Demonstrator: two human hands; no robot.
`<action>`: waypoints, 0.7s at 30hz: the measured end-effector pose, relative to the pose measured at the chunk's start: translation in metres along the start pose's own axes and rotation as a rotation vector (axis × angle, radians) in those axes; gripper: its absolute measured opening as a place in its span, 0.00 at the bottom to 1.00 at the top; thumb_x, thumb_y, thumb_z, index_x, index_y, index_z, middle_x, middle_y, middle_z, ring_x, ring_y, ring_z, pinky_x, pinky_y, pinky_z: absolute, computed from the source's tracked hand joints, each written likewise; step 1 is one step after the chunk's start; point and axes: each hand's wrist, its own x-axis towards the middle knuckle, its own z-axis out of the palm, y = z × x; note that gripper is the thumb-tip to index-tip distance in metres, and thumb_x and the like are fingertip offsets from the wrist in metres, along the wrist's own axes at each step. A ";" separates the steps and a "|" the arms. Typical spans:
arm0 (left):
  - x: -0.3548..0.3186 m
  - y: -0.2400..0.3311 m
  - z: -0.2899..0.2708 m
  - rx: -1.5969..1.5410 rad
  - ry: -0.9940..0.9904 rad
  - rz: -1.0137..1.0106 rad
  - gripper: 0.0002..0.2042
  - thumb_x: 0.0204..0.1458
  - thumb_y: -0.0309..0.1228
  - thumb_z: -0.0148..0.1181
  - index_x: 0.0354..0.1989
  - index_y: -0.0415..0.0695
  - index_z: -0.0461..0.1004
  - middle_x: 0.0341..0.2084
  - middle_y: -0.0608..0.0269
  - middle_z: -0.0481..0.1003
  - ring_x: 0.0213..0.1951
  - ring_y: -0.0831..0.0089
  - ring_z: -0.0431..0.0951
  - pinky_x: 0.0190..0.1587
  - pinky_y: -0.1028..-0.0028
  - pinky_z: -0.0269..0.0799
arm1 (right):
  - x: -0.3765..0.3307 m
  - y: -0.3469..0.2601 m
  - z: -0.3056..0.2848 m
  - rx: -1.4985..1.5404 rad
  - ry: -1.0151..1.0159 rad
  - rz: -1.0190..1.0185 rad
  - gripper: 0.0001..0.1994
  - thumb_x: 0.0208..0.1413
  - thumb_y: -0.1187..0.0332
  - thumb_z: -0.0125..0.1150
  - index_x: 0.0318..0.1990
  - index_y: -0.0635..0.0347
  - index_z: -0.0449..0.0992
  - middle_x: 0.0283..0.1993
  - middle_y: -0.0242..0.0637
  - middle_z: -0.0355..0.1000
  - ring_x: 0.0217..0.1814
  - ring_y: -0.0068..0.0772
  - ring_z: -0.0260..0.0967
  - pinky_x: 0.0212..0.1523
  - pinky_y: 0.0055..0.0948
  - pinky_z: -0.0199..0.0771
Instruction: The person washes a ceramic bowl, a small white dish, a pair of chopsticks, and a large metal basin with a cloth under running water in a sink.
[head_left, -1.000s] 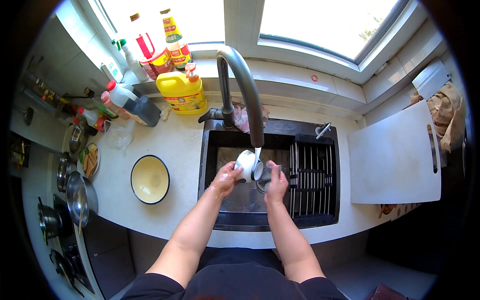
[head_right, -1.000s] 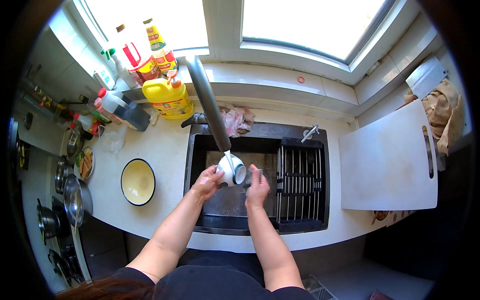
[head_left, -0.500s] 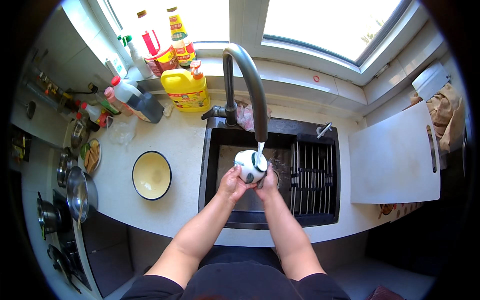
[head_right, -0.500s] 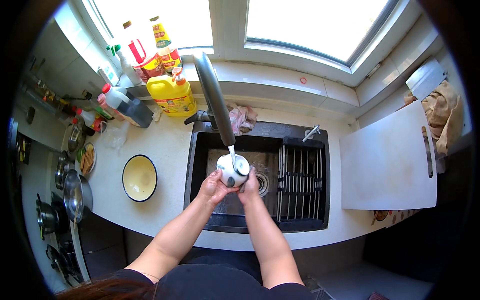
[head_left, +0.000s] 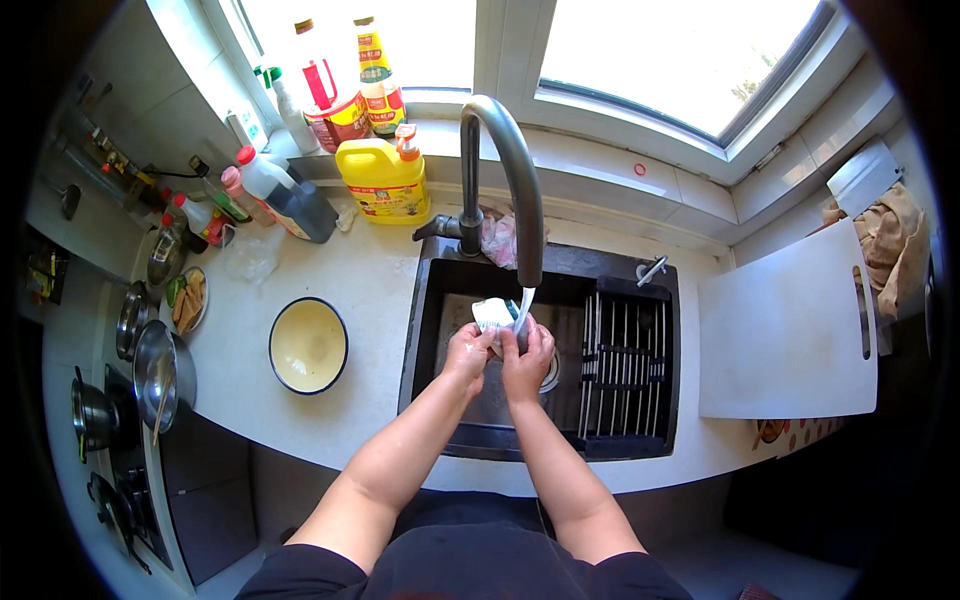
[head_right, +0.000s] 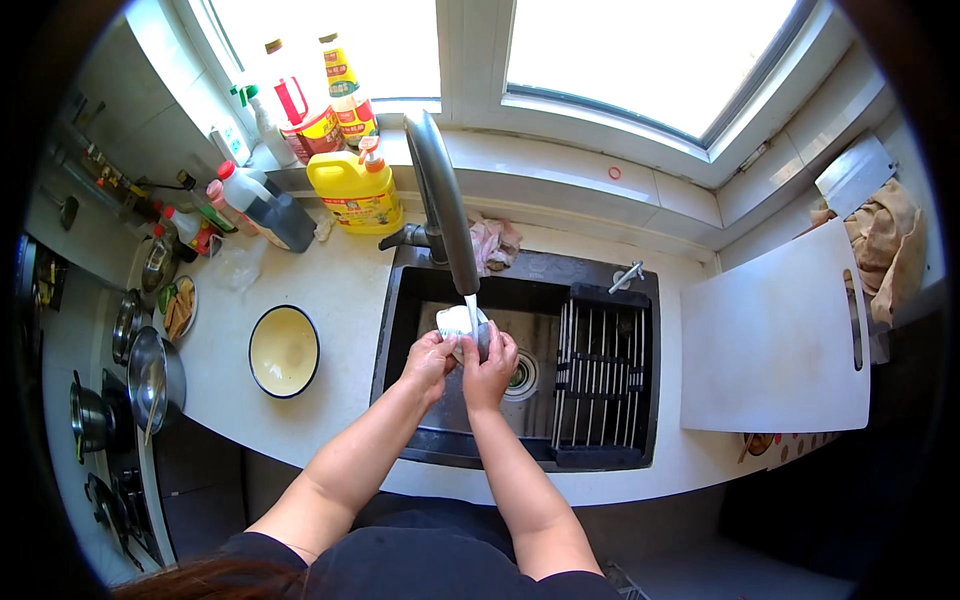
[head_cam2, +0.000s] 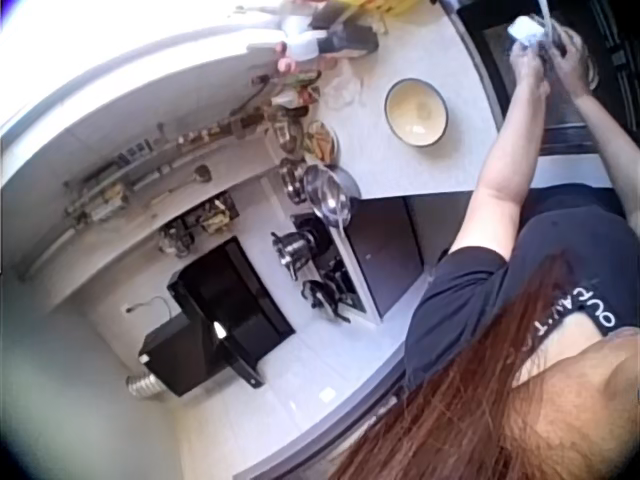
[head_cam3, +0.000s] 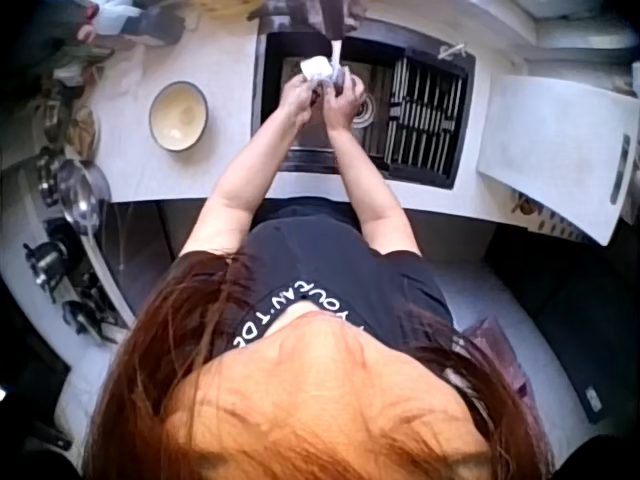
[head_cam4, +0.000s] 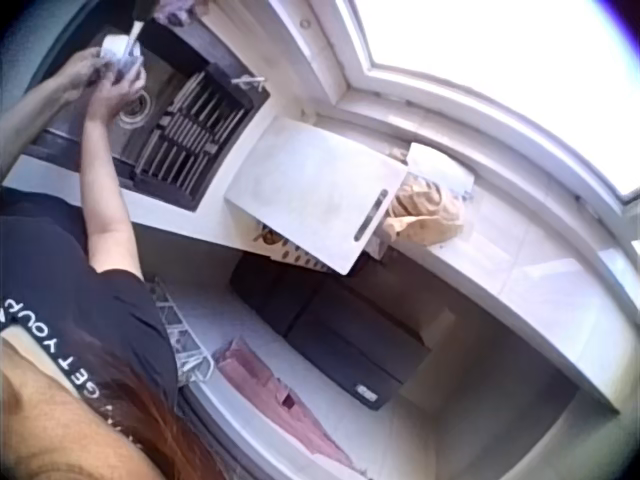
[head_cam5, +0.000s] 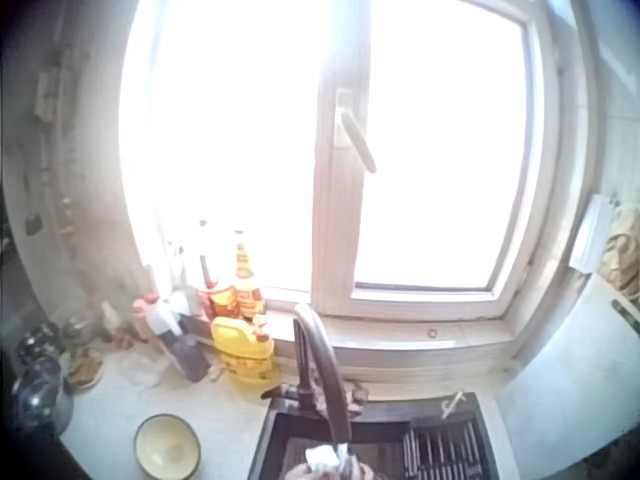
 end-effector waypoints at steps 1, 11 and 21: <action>-0.001 0.001 -0.001 0.000 -0.006 0.021 0.06 0.55 0.25 0.51 0.39 0.39 0.69 0.32 0.61 0.73 0.32 0.74 0.74 0.38 0.74 0.69 | 0.004 0.005 0.001 0.020 0.005 -0.016 0.18 0.51 0.63 0.58 0.46 0.64 0.71 0.42 0.48 0.68 0.44 0.47 0.66 0.47 0.38 0.65; 0.026 0.033 -0.028 0.706 0.267 0.438 0.33 0.43 0.34 0.64 0.56 0.37 0.55 0.27 0.54 0.74 0.29 0.69 0.74 0.37 0.72 0.70 | 0.034 0.031 0.012 0.304 -0.110 0.422 0.08 0.44 0.70 0.63 0.29 0.64 0.72 0.25 0.33 0.71 0.27 0.21 0.66 0.29 0.24 0.67; 0.052 0.118 -0.028 0.546 0.129 0.371 0.44 0.43 0.25 0.63 0.66 0.45 0.39 0.30 0.55 0.74 0.29 0.73 0.75 0.33 0.74 0.72 | 0.029 0.016 0.014 0.228 -0.124 0.360 0.12 0.32 0.70 0.63 0.26 0.62 0.68 0.22 0.38 0.69 0.24 0.35 0.67 0.30 0.32 0.67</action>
